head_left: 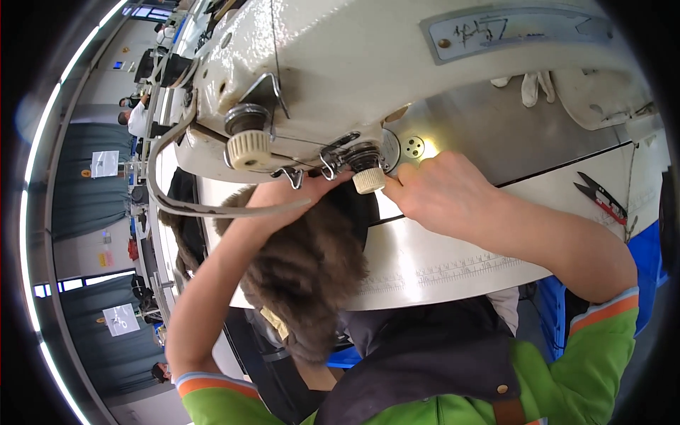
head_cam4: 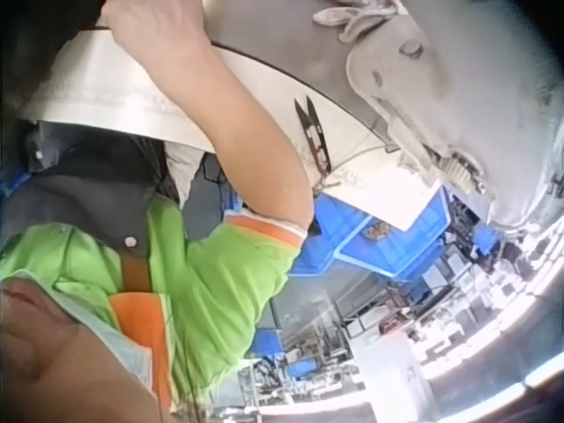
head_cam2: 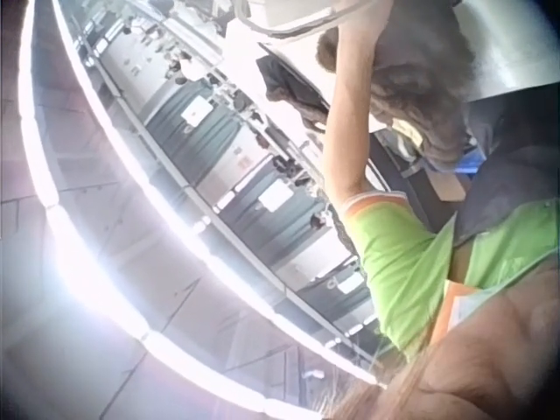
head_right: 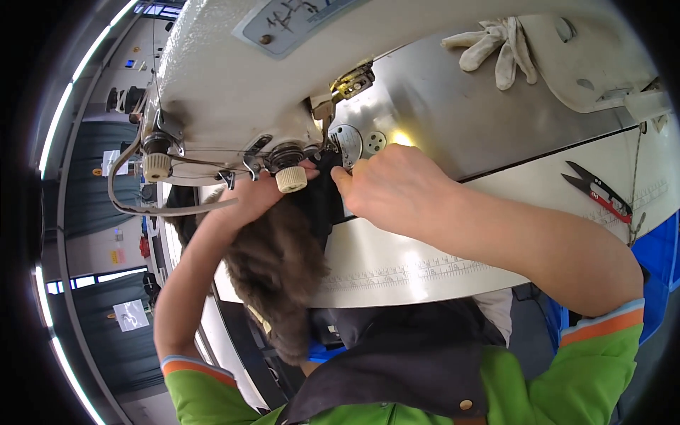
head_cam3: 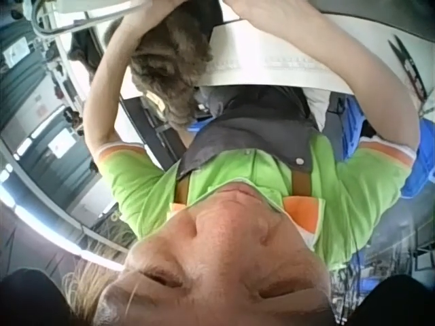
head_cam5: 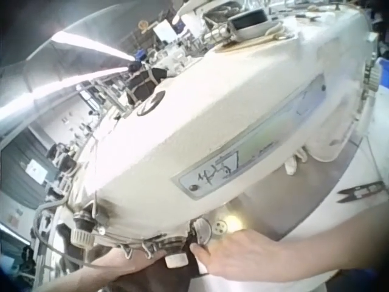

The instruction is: Sewing parts of a fur hat together using an industrial sewing machine.

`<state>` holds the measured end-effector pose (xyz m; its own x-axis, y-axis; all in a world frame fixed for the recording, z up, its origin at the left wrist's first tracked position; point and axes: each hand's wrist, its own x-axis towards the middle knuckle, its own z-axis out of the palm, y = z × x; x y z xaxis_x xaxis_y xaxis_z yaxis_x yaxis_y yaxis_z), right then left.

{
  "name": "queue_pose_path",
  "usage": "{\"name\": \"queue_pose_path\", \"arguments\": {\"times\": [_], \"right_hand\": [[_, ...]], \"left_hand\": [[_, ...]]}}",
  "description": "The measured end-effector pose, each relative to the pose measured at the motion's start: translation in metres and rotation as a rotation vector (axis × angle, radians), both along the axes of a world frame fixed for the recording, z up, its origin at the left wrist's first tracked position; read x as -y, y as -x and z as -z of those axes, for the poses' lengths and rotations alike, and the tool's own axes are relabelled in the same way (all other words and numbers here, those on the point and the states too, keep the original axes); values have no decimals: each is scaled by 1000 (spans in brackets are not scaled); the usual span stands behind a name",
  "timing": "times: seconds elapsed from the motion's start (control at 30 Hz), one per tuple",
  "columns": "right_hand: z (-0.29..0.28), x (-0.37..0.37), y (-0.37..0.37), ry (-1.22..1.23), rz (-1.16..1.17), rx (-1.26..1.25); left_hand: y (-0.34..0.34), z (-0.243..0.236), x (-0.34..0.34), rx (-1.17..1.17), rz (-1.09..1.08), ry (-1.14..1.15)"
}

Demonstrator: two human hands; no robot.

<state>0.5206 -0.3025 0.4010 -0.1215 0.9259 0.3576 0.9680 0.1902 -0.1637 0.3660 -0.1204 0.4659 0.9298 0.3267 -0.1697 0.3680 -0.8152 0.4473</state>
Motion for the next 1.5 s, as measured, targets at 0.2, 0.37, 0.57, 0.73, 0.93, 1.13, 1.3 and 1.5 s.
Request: {"name": "queue_pose_path", "arguments": {"times": [0.2, 0.37, 0.57, 0.73, 0.93, 1.13, 1.3, 1.5], "right_hand": [[-3, 2, -4, 80, -22, 3], [-1, 1, -3, 83, -41, 15], [-1, 1, -1, 85, -16, -18], [0, 1, -1, 37, -8, -3], [0, 1, 0, 14, -7, 27], [2, 1, -2, 7, -16, 21], [-1, 2, -1, 0, -16, 26], [-1, 1, -2, 27, -10, 1]], "left_hand": [[-3, 6, 14, 14, -309, 142], [-4, 7, 5, 22, -80, -23], [-8, -2, 5, 12, -175, 228], [-8, -6, 6, -120, -302, 333], [-18, -9, 3, -113, -230, 359], [-28, -16, 3, -217, -362, 471], [-17, -5, -11, -146, -461, 1053], [-12, -1, 18, -69, -154, 127]]}}
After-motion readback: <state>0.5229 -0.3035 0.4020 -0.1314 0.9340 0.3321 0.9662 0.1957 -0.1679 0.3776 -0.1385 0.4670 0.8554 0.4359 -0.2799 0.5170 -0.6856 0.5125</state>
